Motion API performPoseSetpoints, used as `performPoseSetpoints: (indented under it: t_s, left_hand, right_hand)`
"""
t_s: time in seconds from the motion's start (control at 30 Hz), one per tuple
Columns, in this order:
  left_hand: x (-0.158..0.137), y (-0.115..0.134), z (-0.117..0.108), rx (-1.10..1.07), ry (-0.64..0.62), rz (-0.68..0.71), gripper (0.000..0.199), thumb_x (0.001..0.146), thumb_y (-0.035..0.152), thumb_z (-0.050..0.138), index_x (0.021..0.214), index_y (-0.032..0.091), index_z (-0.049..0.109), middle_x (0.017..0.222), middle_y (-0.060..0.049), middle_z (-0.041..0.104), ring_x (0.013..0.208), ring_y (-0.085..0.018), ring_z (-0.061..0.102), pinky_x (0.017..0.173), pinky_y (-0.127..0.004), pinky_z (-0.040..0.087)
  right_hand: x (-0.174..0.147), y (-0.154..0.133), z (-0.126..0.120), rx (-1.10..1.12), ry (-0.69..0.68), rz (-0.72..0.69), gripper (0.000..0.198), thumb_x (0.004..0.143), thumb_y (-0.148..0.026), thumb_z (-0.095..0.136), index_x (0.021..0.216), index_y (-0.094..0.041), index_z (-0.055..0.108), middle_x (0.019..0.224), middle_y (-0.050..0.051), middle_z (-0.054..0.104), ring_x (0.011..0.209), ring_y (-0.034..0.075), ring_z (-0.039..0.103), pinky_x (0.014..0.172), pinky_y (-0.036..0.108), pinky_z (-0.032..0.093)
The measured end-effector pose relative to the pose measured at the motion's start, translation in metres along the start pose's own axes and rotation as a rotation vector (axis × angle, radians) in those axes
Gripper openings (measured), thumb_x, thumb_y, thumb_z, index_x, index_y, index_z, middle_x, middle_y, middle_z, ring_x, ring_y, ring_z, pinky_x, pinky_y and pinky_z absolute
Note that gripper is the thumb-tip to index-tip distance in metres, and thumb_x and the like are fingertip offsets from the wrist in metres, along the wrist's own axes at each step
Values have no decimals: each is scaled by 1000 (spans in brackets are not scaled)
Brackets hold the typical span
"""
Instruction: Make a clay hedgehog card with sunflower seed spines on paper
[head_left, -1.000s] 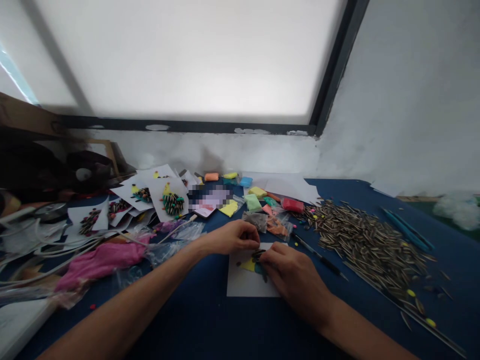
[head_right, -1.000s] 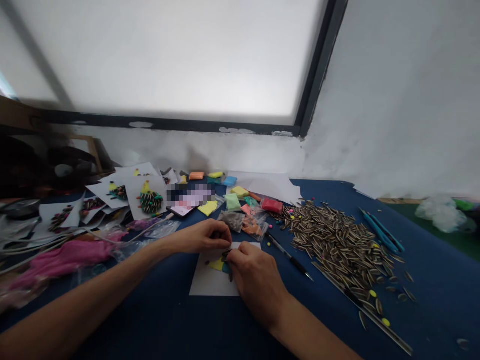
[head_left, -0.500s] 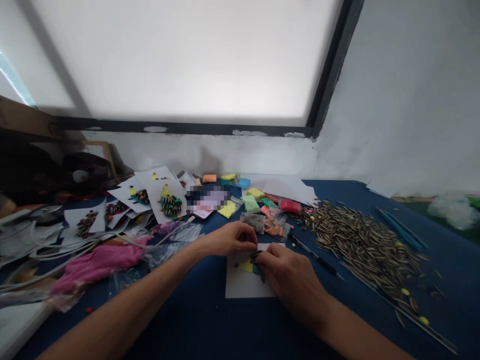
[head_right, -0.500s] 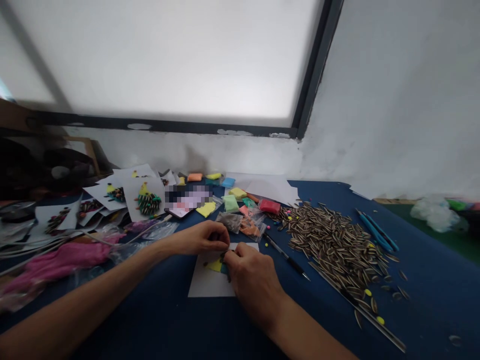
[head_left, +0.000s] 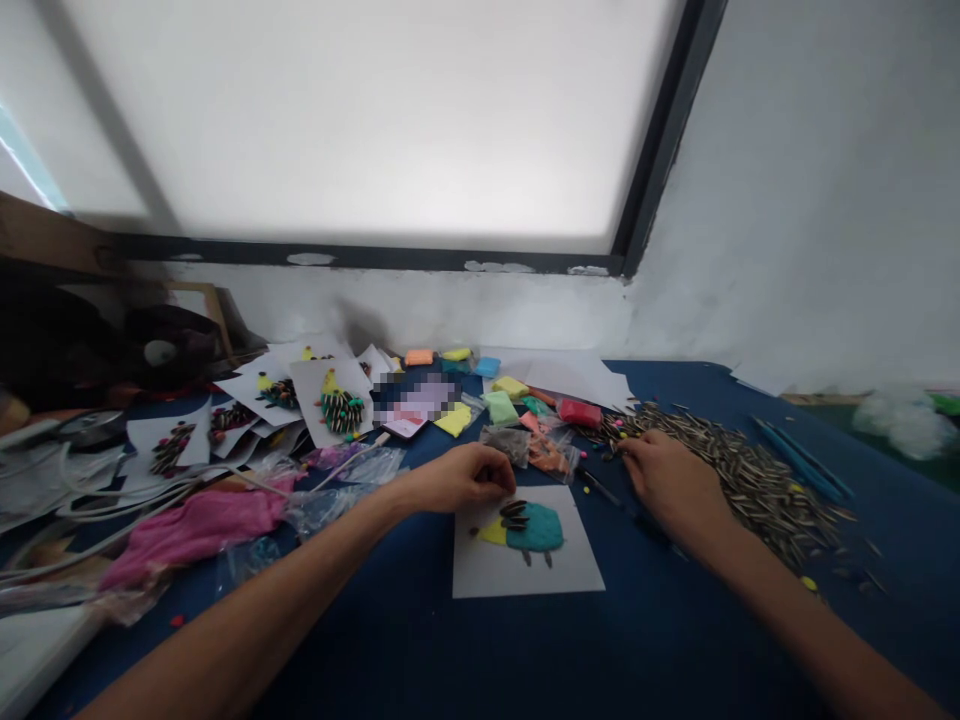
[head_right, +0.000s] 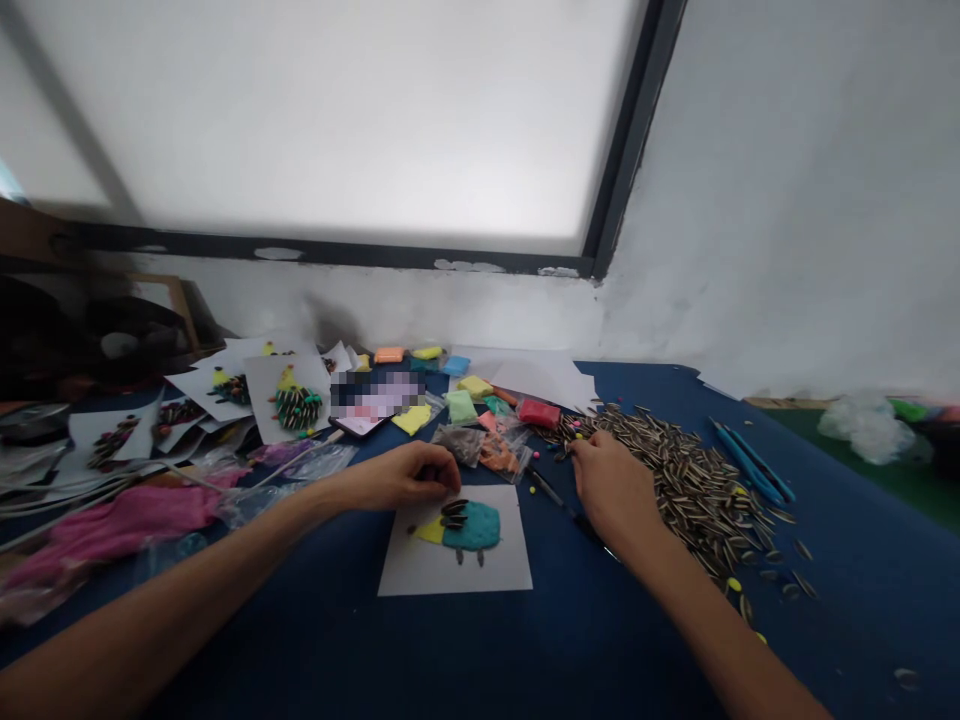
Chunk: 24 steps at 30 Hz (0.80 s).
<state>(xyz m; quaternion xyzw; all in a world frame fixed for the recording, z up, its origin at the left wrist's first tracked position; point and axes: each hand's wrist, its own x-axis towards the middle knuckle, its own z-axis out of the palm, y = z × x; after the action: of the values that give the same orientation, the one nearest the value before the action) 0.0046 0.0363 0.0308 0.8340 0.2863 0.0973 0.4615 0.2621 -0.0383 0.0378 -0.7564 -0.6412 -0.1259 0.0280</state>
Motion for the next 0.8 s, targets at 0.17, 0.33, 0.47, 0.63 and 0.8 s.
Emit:
performPoseSetpoints:
  t_s: [0.17,0.33,0.47,0.63,0.8]
  left_hand:
    - [1,-1,1,-10,12,-17,24,74,13,56,97,13,61,73,1,51,64,-10,45,54,-20,34]
    - [1,0,0,8,13,-22,24,74,15,57,97,13,63,73,0,52,64,-11,45,55,-20,35]
    - [1,0,0,9,12,-24,25,74,16,57,98,13,64,74,0,53,64,-11,46,56,-21,35]
    - [1,0,1,18,17,-30,25,74,14,56,98,12,64,74,0,53,64,-11,46,54,-21,35]
    - [1,3,2,35,20,-35,26,75,11,55,99,11,65,75,-1,53,65,-11,46,55,-20,35]
  right_hand:
    - [3,4,3,-70,-43,-9,28,93,-23,45,84,-19,71,89,10,64,83,22,63,54,27,33]
    - [5,5,2,-60,-55,-26,29,92,-24,45,86,-21,73,87,8,66,80,21,64,55,27,34]
    - [6,8,3,-15,-55,-48,28,92,-25,45,95,-25,73,95,6,69,83,20,65,58,26,38]
    - [6,9,5,20,-61,-92,27,91,-25,48,99,-26,74,99,5,69,87,19,65,62,26,41]
    - [6,8,6,15,-47,-116,31,90,-22,49,114,-24,69,97,8,66,87,21,64,61,26,41]
